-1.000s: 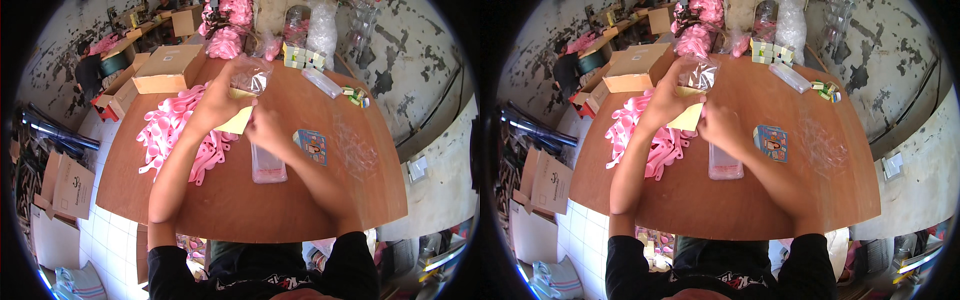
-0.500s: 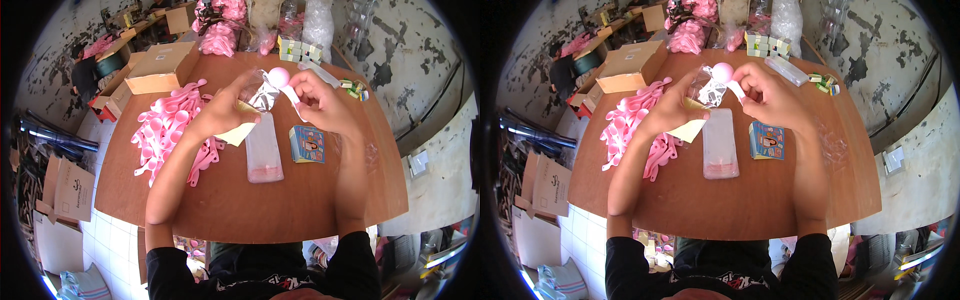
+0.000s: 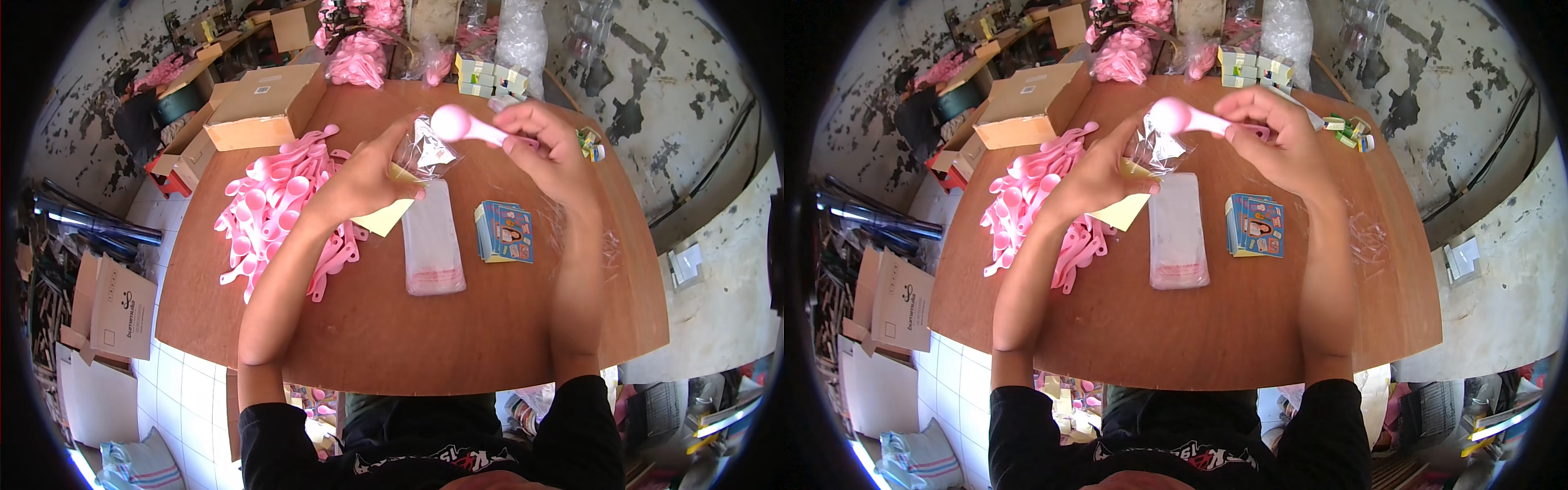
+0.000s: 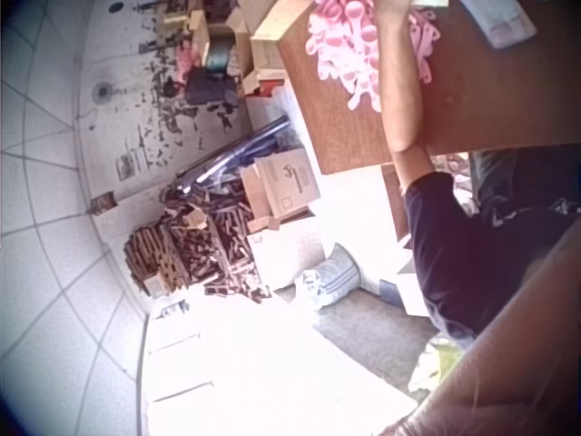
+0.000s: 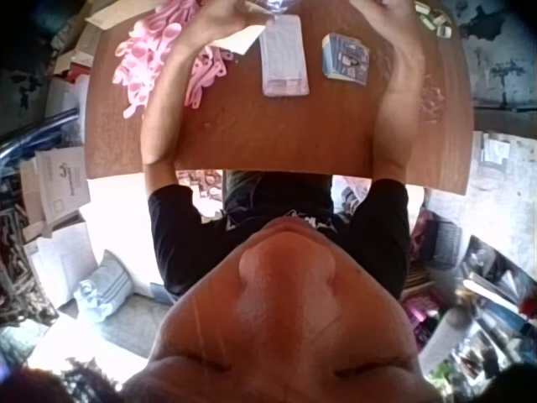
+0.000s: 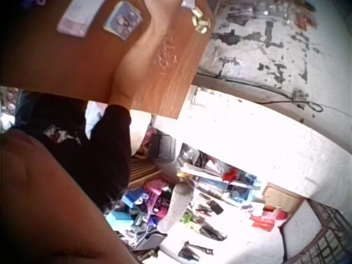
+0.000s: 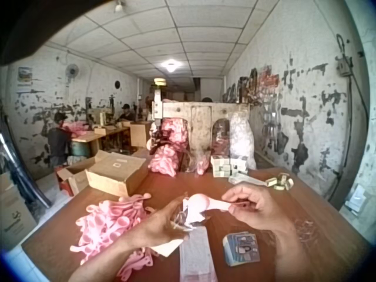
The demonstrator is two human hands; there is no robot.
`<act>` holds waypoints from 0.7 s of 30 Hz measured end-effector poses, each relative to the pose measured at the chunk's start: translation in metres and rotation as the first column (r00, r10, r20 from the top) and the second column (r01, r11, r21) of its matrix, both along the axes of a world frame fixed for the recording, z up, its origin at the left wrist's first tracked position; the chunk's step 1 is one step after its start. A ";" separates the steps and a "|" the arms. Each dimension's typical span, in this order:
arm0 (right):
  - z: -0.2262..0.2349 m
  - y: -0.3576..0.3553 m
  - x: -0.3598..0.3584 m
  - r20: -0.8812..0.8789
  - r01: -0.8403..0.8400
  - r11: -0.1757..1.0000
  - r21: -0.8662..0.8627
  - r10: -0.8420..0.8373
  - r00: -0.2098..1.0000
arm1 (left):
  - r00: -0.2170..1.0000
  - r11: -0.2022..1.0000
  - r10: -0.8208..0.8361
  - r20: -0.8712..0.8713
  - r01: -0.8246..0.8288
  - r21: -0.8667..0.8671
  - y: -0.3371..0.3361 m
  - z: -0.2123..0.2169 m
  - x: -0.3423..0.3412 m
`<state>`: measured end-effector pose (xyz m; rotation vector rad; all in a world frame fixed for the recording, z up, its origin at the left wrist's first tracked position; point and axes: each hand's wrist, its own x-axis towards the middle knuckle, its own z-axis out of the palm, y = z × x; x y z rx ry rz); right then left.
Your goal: The person repeatedly picks pink plastic spoons from a pile, places each spoon into a small clear plastic bag with a yellow card, and sets the filled bag aside. The process is repeated multiple times throughout the clip.
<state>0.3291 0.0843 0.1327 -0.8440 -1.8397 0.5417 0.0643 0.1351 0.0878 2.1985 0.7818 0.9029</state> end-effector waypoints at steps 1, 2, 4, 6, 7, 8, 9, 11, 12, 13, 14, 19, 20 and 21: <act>0.000 -0.002 0.003 0.005 -0.059 0.995 -0.082 0.060 0.998 | 1.000 1.000 0.000 0.000 0.000 0.000 -0.001 0.001 0.000; 0.002 -0.004 0.003 0.067 -0.040 0.995 -0.094 0.046 0.997 | 1.000 0.999 -0.027 0.001 0.027 -0.043 -0.002 0.003 0.001; -0.001 0.003 0.003 0.066 0.033 0.997 -0.070 -0.028 0.997 | 0.998 0.995 -0.058 0.005 0.058 -0.087 -0.007 0.009 0.003; -0.003 0.007 0.007 0.065 0.112 0.993 -0.045 -0.109 0.992 | 0.990 0.991 -0.135 -0.040 0.135 0.001 -0.013 0.014 0.006; -0.004 0.009 0.008 0.092 0.104 0.994 -0.023 -0.102 0.991 | 0.990 0.991 -0.132 -0.041 0.132 0.000 -0.012 0.013 0.005; -0.005 0.010 0.008 0.118 0.096 0.995 -0.001 -0.095 0.988 | 0.988 0.988 -0.154 -0.017 0.154 -0.006 -0.010 0.010 0.004; -0.004 0.008 0.008 0.117 0.094 0.996 -0.002 -0.093 0.989 | 0.984 0.984 -0.176 0.007 0.176 -0.012 -0.009 0.008 0.004; 0.000 0.003 0.007 0.206 0.078 0.988 -0.134 -0.050 0.977 | 0.984 0.983 -0.177 0.000 0.177 -0.044 -0.007 0.007 0.002; -0.002 0.005 0.005 0.206 0.075 0.988 -0.135 -0.046 0.978 | 0.984 0.981 -0.179 -0.007 0.178 -0.075 -0.007 0.006 0.001; -0.003 0.005 0.006 0.197 0.024 0.989 -0.146 0.005 0.980 | 0.983 0.980 -0.184 -0.007 0.183 -0.075 -0.007 0.006 0.003; -0.005 0.006 0.005 0.188 -0.027 0.987 -0.157 0.057 0.981 | 0.984 0.983 -0.173 -0.029 0.171 -0.073 -0.009 0.006 0.005; -0.005 0.009 0.001 0.156 0.032 0.992 -0.125 -0.012 0.988 | 0.981 0.987 -0.156 -0.113 0.149 -0.066 -0.010 0.006 0.010; -0.005 0.009 0.000 0.140 0.036 0.988 -0.151 -0.014 0.990 | 0.984 0.990 -0.132 -0.123 0.125 -0.061 -0.008 0.004 0.010; -0.005 0.009 0.000 0.138 0.035 0.988 -0.151 -0.014 0.990 | 0.985 0.993 -0.108 -0.132 0.102 -0.056 -0.007 0.002 0.009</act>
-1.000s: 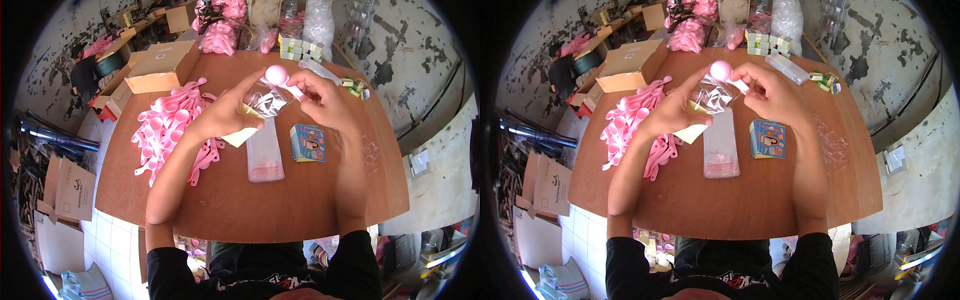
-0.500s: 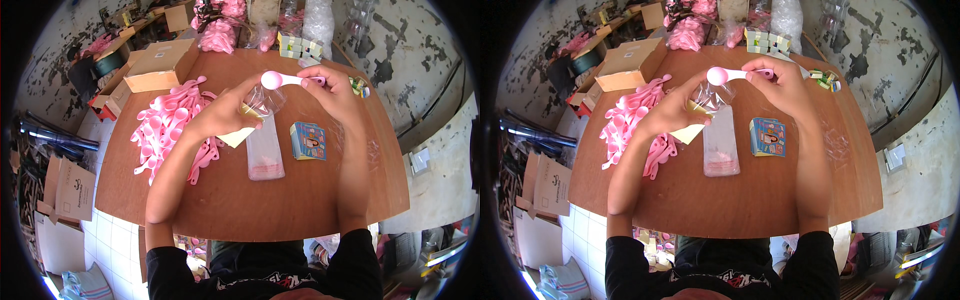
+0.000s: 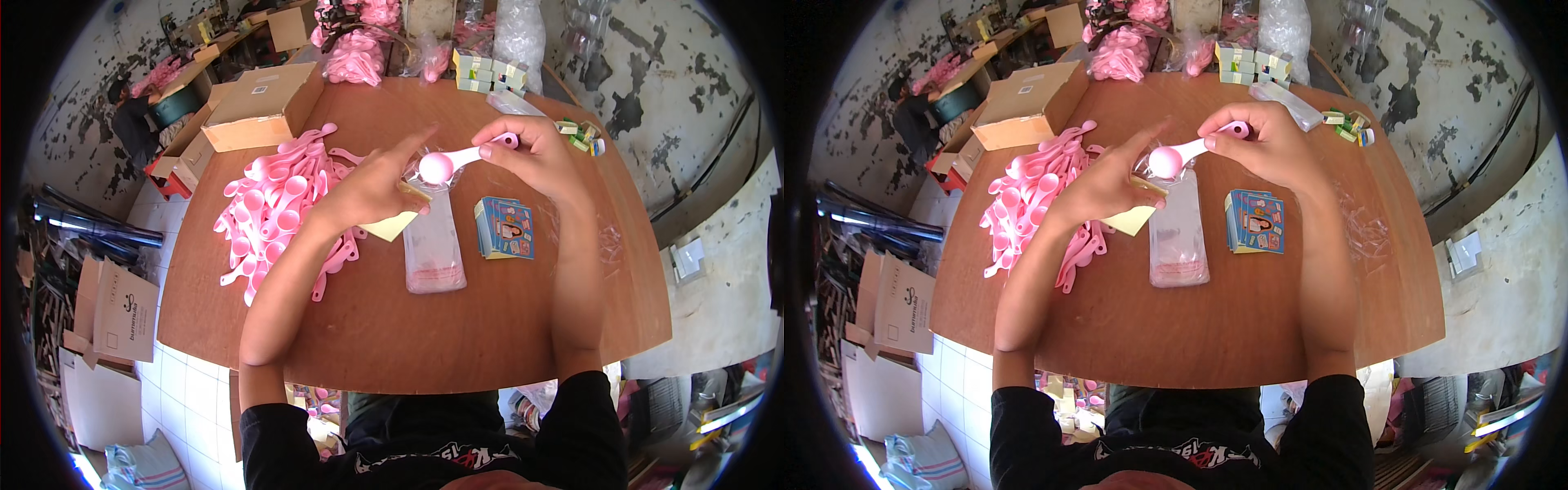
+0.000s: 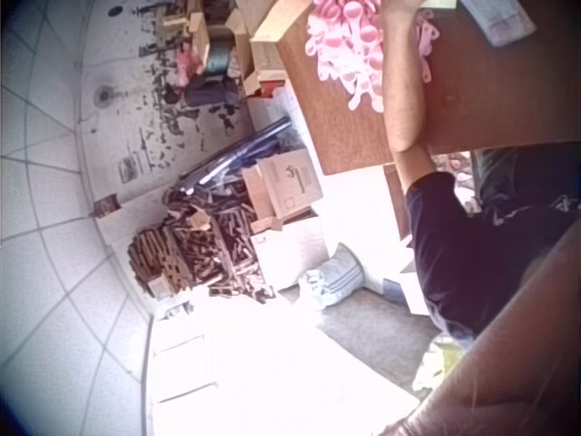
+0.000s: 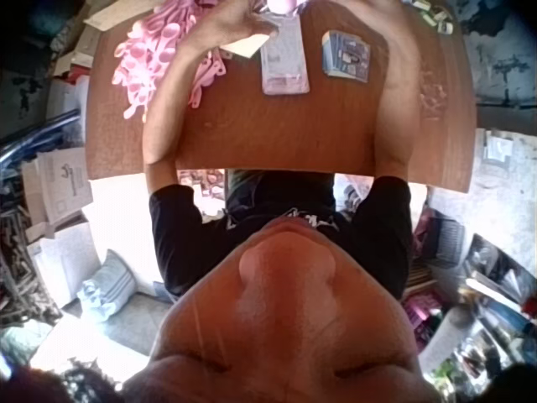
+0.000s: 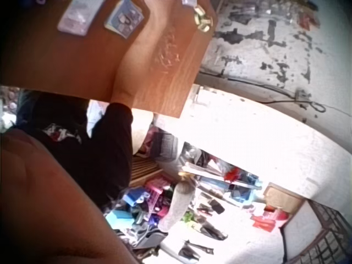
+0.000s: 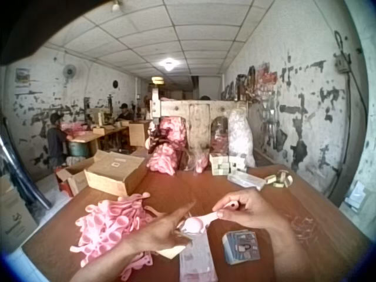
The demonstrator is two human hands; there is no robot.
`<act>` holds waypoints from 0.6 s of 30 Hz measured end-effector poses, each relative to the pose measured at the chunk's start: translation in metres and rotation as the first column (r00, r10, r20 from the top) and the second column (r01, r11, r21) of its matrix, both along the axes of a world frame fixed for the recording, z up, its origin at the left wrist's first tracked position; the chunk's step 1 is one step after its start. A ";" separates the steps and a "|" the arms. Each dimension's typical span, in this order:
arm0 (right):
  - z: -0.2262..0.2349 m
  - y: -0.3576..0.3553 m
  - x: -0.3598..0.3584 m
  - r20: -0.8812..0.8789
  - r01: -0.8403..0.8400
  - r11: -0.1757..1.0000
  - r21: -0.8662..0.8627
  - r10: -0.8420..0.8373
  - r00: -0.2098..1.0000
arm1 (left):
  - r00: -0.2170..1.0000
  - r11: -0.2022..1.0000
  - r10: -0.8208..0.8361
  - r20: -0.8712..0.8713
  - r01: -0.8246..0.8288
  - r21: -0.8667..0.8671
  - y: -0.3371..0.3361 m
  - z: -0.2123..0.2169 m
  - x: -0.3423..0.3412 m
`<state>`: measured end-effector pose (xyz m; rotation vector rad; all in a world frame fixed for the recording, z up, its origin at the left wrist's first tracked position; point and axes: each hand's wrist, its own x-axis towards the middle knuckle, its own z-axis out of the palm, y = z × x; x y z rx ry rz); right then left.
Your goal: The person repeatedly picks pink plastic spoons from a pile, places each spoon into a small clear plastic bag with a yellow card, and sets the filled bag aside. The process is repeated multiple times throughout the clip.
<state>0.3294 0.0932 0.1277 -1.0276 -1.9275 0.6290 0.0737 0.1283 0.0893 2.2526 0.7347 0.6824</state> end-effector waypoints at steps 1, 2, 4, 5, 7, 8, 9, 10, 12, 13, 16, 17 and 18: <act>0.000 0.000 0.001 0.023 0.006 1.000 -0.027 -0.005 1.000 | 1.000 1.000 0.000 -0.001 0.000 0.000 0.001 -0.002 0.000; -0.001 0.001 0.002 0.045 0.013 0.998 -0.054 -0.010 0.999 | 0.999 1.000 -0.010 0.048 0.009 0.009 0.001 -0.004 0.000; -0.001 0.000 0.002 0.028 0.000 0.998 -0.061 0.002 1.000 | 0.995 1.000 -0.023 0.096 0.021 0.019 -0.001 -0.004 0.001; -0.001 0.000 0.002 0.011 -0.013 0.998 -0.069 0.014 1.000 | 0.995 1.000 -0.014 0.101 0.013 0.015 -0.004 -0.002 0.003; -0.002 0.000 0.001 -0.014 -0.009 0.998 -0.059 0.009 1.000 | 0.994 1.000 -0.006 0.105 0.005 0.011 -0.005 -0.003 0.006; -0.003 0.000 0.000 -0.038 -0.008 0.999 -0.049 0.006 0.999 | 0.986 0.997 -0.062 0.157 0.055 0.049 -0.003 -0.007 0.007; -0.002 0.000 -0.002 -0.039 -0.007 0.999 -0.048 0.005 0.999 | 0.971 0.991 -0.120 0.205 0.103 0.090 -0.002 -0.010 0.008; -0.003 -0.001 -0.004 -0.072 0.013 1.000 -0.027 -0.015 0.997 | 0.972 0.991 -0.119 0.203 0.103 0.089 -0.002 -0.012 0.009; -0.004 -0.001 -0.009 -0.107 0.035 0.999 -0.006 -0.035 0.994 | 0.924 0.956 -0.081 0.374 0.178 -0.233 -0.002 -0.014 0.010; -0.005 -0.001 -0.011 -0.150 0.065 0.997 0.040 -0.058 0.987 | 0.909 0.951 -0.118 0.400 0.219 -0.217 -0.001 -0.012 0.011; -0.008 -0.001 -0.020 -0.220 0.155 0.980 0.125 -0.125 0.968 | 0.848 0.909 0.042 0.529 0.187 -0.373 -0.002 -0.007 0.018; -0.008 -0.001 -0.024 -0.246 0.210 0.965 0.160 -0.167 0.955 | 0.837 0.919 0.072 0.542 0.156 -0.363 -0.005 -0.003 0.020; -0.009 -0.002 -0.029 -0.248 0.215 0.963 0.164 -0.171 0.954 | 0.838 0.919 0.065 0.541 0.161 -0.359 -0.006 -0.002 0.020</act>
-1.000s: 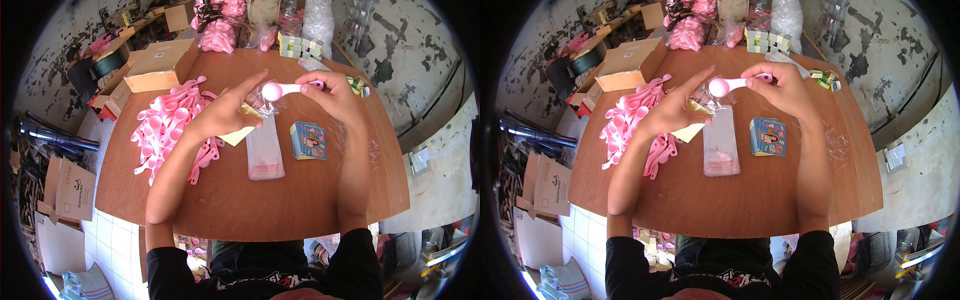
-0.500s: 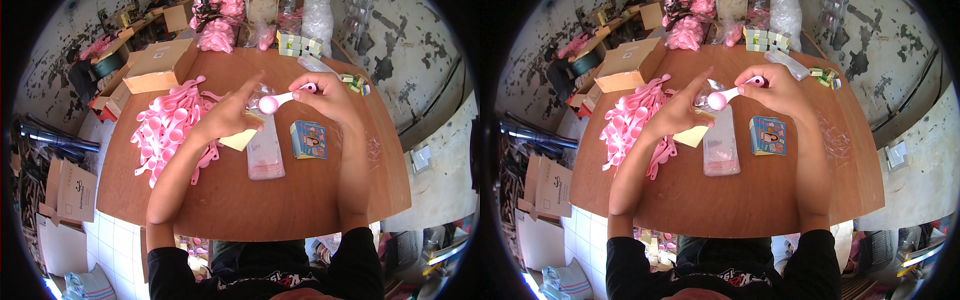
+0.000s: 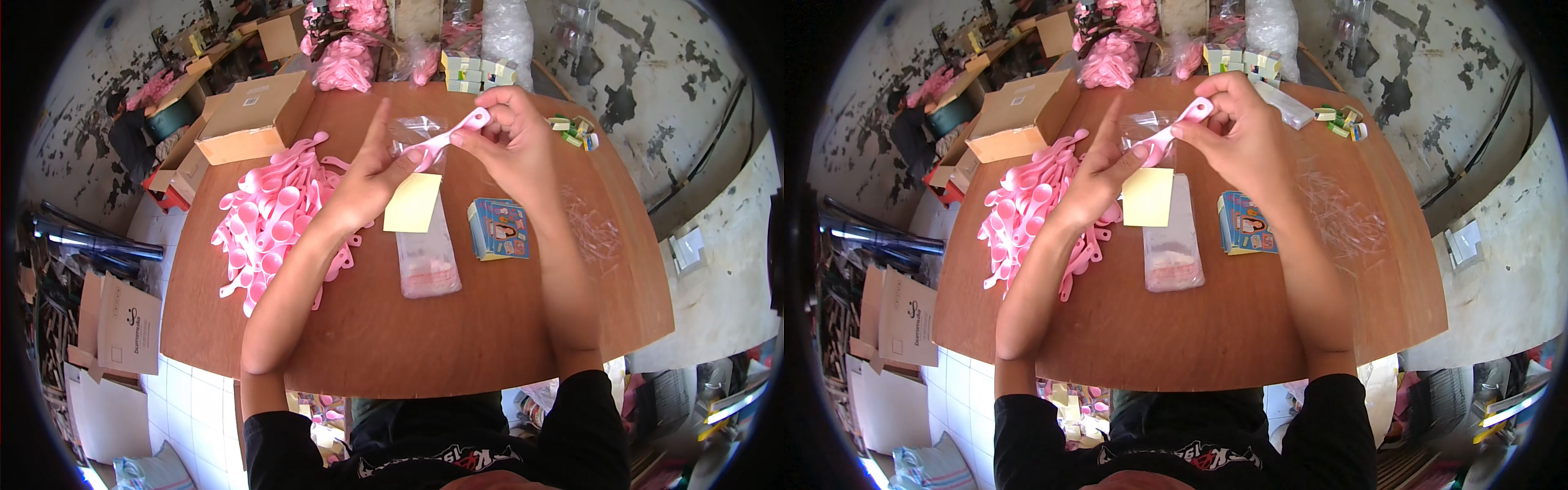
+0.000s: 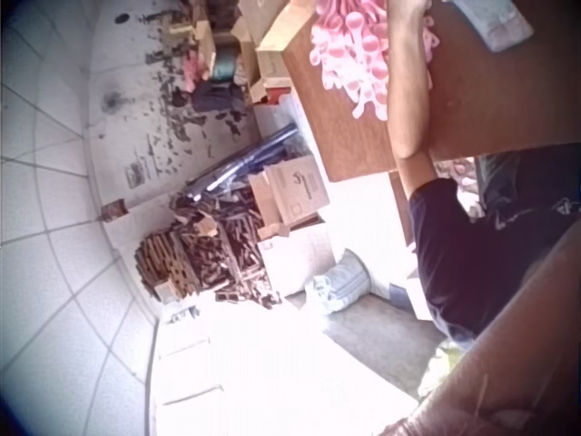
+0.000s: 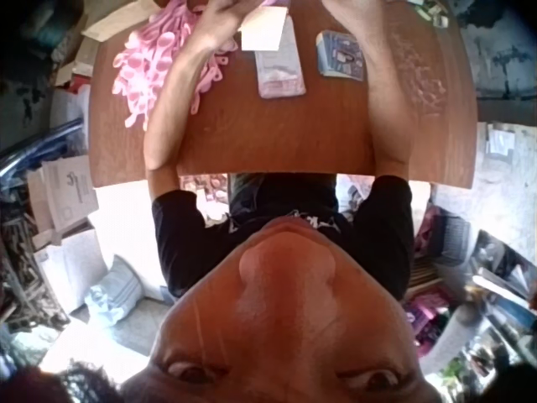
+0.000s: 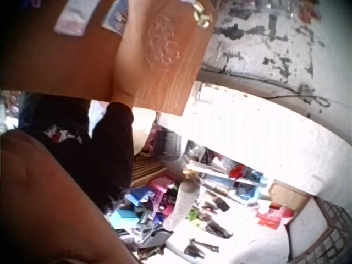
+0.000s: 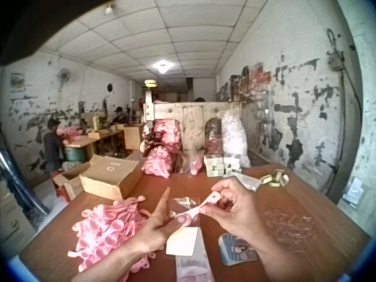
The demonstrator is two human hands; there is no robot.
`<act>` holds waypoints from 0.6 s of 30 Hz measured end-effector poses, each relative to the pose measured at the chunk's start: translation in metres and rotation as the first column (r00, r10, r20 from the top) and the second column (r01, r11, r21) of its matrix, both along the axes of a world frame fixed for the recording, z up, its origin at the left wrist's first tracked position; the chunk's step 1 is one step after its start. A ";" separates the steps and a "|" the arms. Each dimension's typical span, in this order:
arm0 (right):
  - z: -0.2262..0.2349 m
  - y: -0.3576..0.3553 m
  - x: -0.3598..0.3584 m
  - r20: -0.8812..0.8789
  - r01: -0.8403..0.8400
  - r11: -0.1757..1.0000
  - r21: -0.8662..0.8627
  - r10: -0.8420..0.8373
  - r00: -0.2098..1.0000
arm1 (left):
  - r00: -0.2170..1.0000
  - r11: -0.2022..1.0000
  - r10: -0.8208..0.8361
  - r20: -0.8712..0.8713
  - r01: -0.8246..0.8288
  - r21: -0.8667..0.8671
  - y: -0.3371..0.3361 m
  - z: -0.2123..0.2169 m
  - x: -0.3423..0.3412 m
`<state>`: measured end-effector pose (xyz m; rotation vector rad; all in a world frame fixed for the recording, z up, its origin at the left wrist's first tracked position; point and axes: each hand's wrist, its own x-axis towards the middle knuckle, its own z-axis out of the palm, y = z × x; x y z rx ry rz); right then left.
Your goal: The person repeatedly picks pink plastic spoons from a pile, places each spoon into a small clear plastic bag with a yellow card, and sets the filled bag aside. The process is repeated multiple times throughout the clip.
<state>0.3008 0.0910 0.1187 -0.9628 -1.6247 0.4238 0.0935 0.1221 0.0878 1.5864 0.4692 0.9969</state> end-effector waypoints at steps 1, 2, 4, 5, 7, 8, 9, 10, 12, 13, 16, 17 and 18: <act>-0.001 -0.002 -0.005 -0.020 0.013 0.998 0.061 -0.012 1.000 | 0.999 0.997 0.047 -0.014 -0.046 0.065 -0.001 0.001 -0.002; -0.001 -0.002 -0.009 -0.040 0.027 0.992 0.121 -0.022 0.999 | 0.995 0.987 0.095 -0.024 -0.091 0.130 -0.002 0.002 -0.003; -0.006 0.003 -0.011 -0.054 0.036 0.982 0.184 -0.026 0.998 | 0.997 0.991 0.076 0.001 -0.076 0.112 -0.005 0.002 0.000; -0.009 0.004 -0.010 -0.008 0.047 0.977 0.207 -0.047 0.999 | 0.998 0.997 0.050 0.024 -0.051 0.050 -0.008 0.005 0.001; -0.009 -0.002 -0.014 0.052 0.065 0.978 0.196 -0.077 0.996 | 0.995 0.996 0.063 0.081 -0.068 0.061 -0.009 0.003 0.005; -0.009 -0.005 -0.019 0.052 0.064 0.978 0.201 -0.076 0.996 | 0.995 0.995 0.063 0.082 -0.068 0.066 -0.009 0.002 0.005; -0.009 -0.006 -0.024 0.000 0.037 0.982 0.187 -0.037 0.999 | 0.995 0.994 0.080 0.062 -0.084 0.067 -0.009 0.001 0.004; -0.009 -0.008 -0.027 -0.053 0.010 0.985 0.173 -0.001 0.999 | 0.995 0.993 0.095 0.043 -0.098 0.068 -0.009 0.001 0.004; -0.003 -0.011 -0.028 -0.012 0.019 0.990 0.142 -0.018 1.000 | 0.991 0.991 0.100 0.090 -0.107 0.086 -0.012 0.004 0.005; 0.000 -0.011 -0.024 0.141 0.029 0.957 0.287 -0.072 0.987 | 0.986 0.988 0.101 0.136 -0.115 0.101 -0.014 0.006 0.006; -0.002 -0.006 -0.020 0.230 -0.025 0.922 0.385 -0.070 0.971 | 0.991 0.961 0.132 -0.014 -0.125 0.248 -0.020 0.014 0.000; -0.003 -0.004 -0.020 0.176 -0.068 0.936 0.346 0.006 0.984 | 0.991 0.960 0.133 -0.013 -0.126 0.249 -0.019 0.013 0.000; -0.004 -0.006 -0.020 0.177 -0.068 0.935 0.348 0.006 0.984 | 0.990 0.942 0.136 -0.026 -0.121 0.312 -0.017 0.009 0.002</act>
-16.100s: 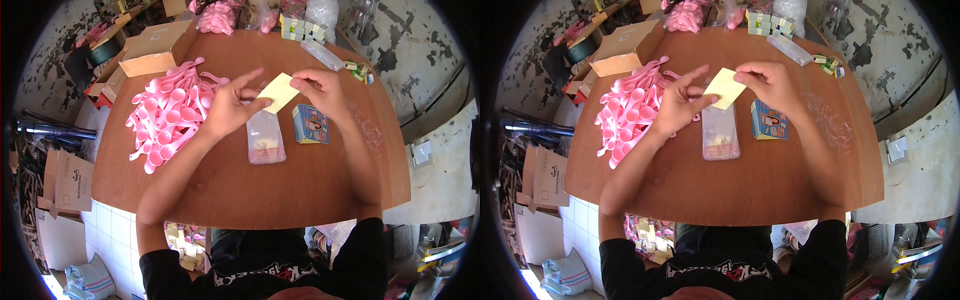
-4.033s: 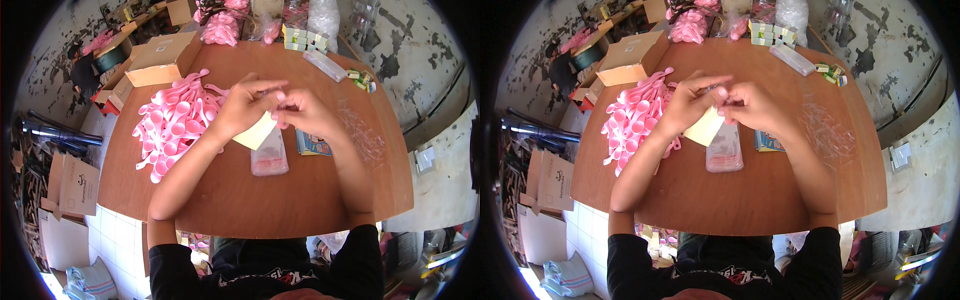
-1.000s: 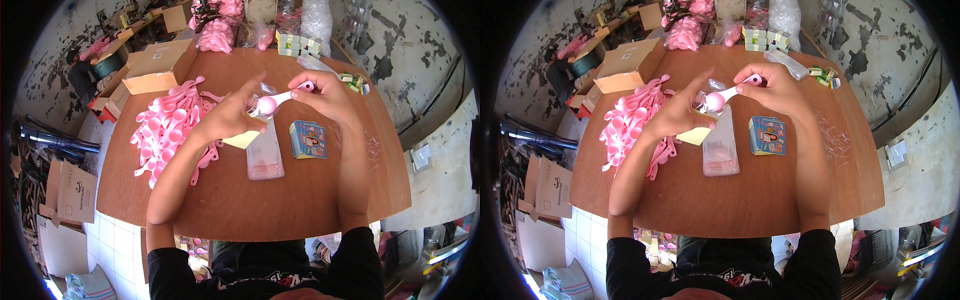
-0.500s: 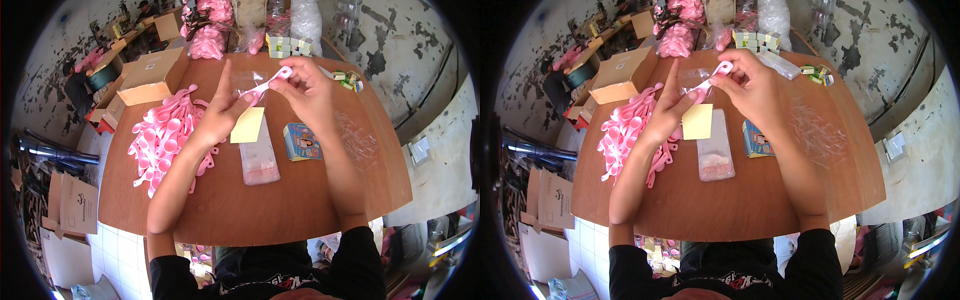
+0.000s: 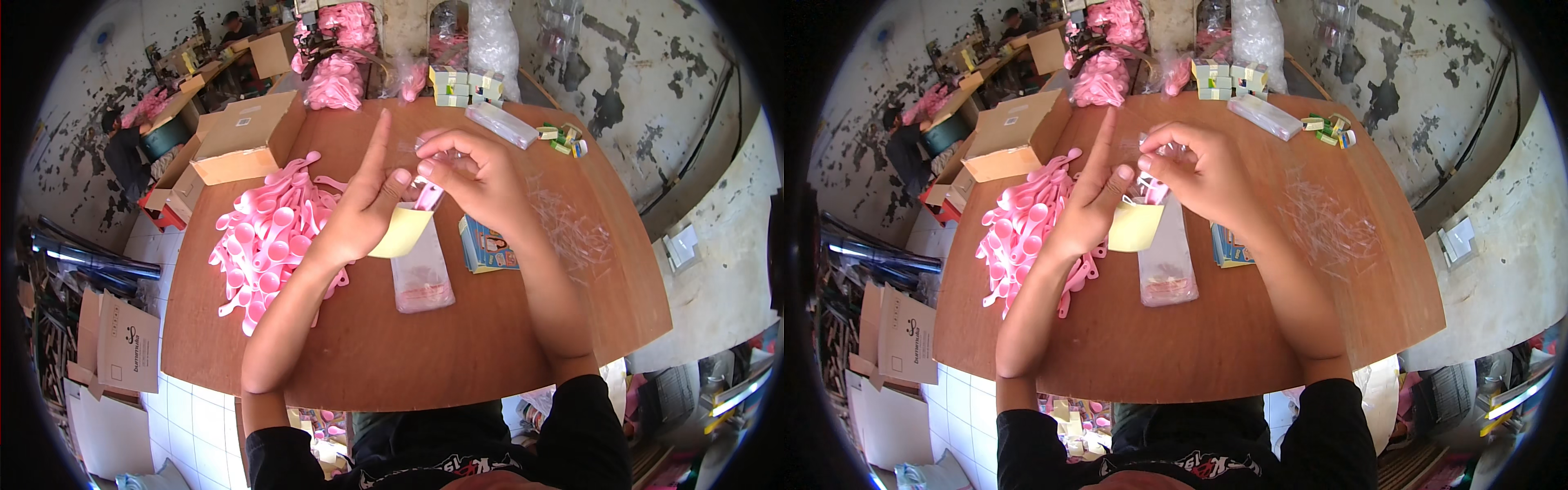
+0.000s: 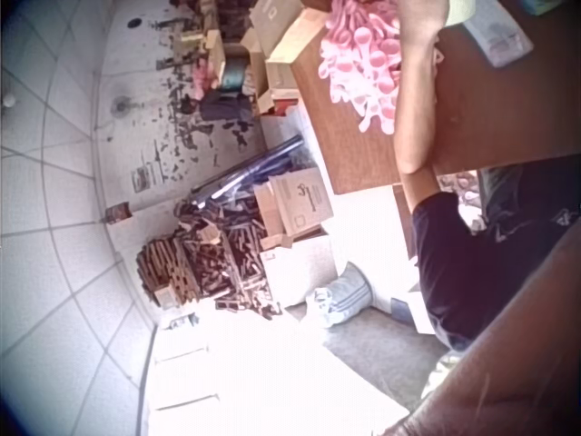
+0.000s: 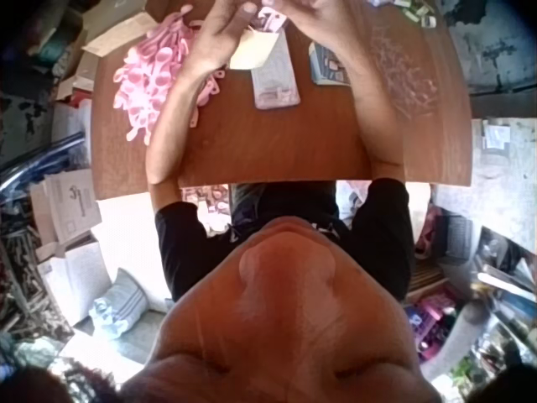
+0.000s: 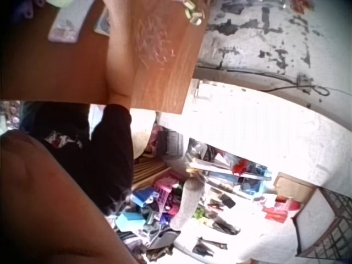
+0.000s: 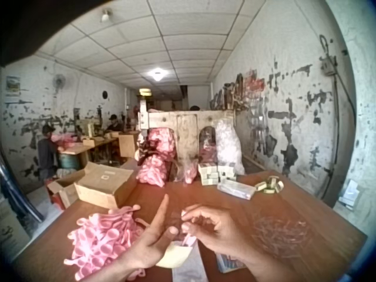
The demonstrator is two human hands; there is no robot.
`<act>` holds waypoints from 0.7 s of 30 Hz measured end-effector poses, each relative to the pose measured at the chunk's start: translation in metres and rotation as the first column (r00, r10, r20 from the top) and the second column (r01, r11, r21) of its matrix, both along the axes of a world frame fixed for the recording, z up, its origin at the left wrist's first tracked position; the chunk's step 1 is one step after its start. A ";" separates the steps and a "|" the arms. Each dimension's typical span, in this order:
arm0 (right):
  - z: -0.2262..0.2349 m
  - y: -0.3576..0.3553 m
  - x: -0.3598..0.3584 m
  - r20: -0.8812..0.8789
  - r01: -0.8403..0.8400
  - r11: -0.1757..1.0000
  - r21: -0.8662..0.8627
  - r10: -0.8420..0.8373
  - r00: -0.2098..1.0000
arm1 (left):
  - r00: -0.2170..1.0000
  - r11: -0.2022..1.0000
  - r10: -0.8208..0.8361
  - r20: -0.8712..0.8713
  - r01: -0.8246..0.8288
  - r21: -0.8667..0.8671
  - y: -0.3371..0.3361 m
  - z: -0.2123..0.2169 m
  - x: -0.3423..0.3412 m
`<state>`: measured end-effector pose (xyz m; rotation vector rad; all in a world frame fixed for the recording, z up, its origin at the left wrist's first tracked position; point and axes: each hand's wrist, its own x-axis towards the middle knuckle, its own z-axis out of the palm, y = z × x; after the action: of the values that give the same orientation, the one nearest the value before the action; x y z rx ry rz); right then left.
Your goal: The person repeatedly picks pink plastic spoons from a pile, places each spoon into a small clear plastic bag with a yellow card, and sets the filled bag aside. The process is repeated multiple times throughout the clip.
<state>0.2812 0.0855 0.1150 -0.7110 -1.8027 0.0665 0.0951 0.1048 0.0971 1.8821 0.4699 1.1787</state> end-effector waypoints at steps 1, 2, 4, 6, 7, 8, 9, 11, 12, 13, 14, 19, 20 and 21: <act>-0.001 -0.003 0.000 -0.176 -0.159 0.952 -0.262 0.115 0.978 | 1.000 0.998 0.005 -0.022 -0.004 0.062 0.000 -0.001 0.001; -0.002 -0.004 0.000 -0.369 -0.343 0.813 -0.471 0.171 0.913 | 1.000 0.998 0.009 -0.022 -0.008 0.062 -0.001 -0.002 0.001; 0.000 -0.005 0.001 -0.250 -0.224 0.849 -0.479 0.113 0.962 | 0.994 0.958 -0.069 0.080 0.089 -0.274 -0.006 0.000 0.002; 0.000 -0.005 -0.001 -0.193 -0.174 0.919 -0.354 0.110 0.975 | 0.994 0.949 -0.084 0.070 0.101 -0.300 -0.002 -0.003 0.000; 0.001 -0.006 -0.001 -0.193 -0.172 0.919 -0.354 0.108 0.975 | 0.993 0.938 -0.105 0.061 0.119 -0.324 0.000 -0.003 0.000; 0.003 -0.006 -0.001 -0.078 -0.042 0.974 -0.223 0.026 0.997 | 0.992 0.938 -0.106 0.061 0.121 -0.325 0.001 -0.003 0.000; 0.004 -0.007 -0.001 0.025 0.076 0.995 -0.072 -0.074 0.997 | 0.996 0.963 -0.084 -0.028 0.074 -0.260 0.000 -0.001 -0.001; 0.006 -0.007 -0.002 0.125 0.130 0.991 0.038 -0.134 0.983 | 0.992 0.981 -0.048 -0.120 0.025 -0.191 0.000 -0.002 -0.005; 0.007 -0.008 -0.002 0.217 0.174 0.973 0.153 -0.205 0.954 | 0.981 0.995 -0.021 -0.191 0.002 -0.098 0.001 -0.006 -0.006; 0.010 -0.009 -0.001 0.260 0.181 0.957 0.228 -0.239 0.936 | 0.967 1.000 0.006 -0.256 -0.008 -0.006 0.001 -0.005 -0.004; 0.011 -0.012 -0.001 0.260 0.184 0.956 0.226 -0.242 0.935 | 0.967 1.000 0.002 -0.257 -0.004 -0.008 -0.002 -0.002 -0.004; 0.008 -0.019 -0.001 0.439 0.235 0.946 0.225 -0.314 0.842 | 0.876 0.973 0.119 -0.467 -0.009 0.231 -0.016 0.011 -0.006; 0.009 -0.020 -0.002 0.436 0.237 0.946 0.222 -0.314 0.843 | 0.874 0.973 0.116 -0.471 -0.006 0.230 -0.016 0.009 -0.007; 0.010 -0.022 -0.002 0.428 0.237 0.963 0.125 -0.268 0.863 | 0.884 0.964 0.107 -0.456 0.020 0.265 -0.014 0.007 -0.010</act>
<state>0.2793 0.0634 0.1254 -0.9651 -2.1104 -0.3604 0.0855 0.0905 0.1042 2.4150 0.6434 0.8340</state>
